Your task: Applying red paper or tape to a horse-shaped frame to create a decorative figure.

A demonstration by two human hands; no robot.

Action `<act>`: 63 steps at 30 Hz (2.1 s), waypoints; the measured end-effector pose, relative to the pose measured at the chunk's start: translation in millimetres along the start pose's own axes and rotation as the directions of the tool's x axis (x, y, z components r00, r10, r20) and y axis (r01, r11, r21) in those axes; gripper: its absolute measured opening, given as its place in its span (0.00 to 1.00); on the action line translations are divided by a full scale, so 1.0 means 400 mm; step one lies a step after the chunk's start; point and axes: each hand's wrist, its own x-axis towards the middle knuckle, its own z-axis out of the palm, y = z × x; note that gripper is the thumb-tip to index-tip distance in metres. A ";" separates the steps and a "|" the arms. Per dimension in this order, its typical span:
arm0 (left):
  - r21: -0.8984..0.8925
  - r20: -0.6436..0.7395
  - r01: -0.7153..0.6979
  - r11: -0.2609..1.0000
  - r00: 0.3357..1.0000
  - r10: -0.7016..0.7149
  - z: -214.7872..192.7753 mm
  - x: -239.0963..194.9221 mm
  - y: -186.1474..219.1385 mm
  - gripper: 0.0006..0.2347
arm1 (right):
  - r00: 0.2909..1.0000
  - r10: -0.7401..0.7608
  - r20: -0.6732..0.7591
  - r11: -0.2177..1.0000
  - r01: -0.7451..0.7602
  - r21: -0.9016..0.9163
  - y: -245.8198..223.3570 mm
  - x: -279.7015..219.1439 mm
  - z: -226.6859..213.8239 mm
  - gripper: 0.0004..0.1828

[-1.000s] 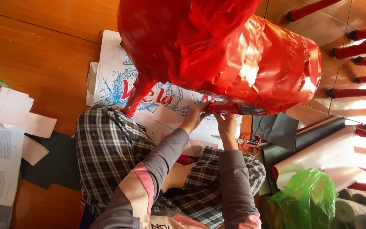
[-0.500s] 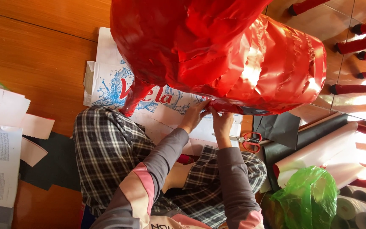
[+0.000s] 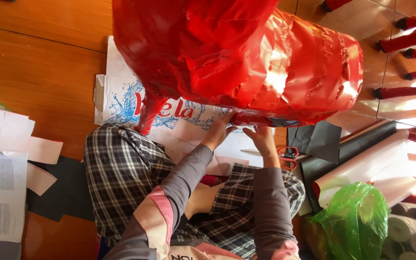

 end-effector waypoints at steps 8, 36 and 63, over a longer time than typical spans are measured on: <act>0.050 0.010 -0.043 0.998 0.999 0.042 0.011 0.010 -0.001 0.34 | 0.989 0.072 0.129 0.982 -0.048 -0.181 -0.007 0.023 -0.054 0.29; -0.011 0.066 -0.009 1.000 0.998 0.009 -0.058 0.032 0.145 0.25 | 0.983 -0.038 0.177 0.962 0.084 -0.259 0.048 0.061 -0.124 0.28; -0.111 0.008 -0.049 0.993 0.999 0.050 -0.046 0.013 0.078 0.25 | 0.870 -0.183 -0.458 0.982 0.182 -0.046 -0.064 -0.016 0.161 0.07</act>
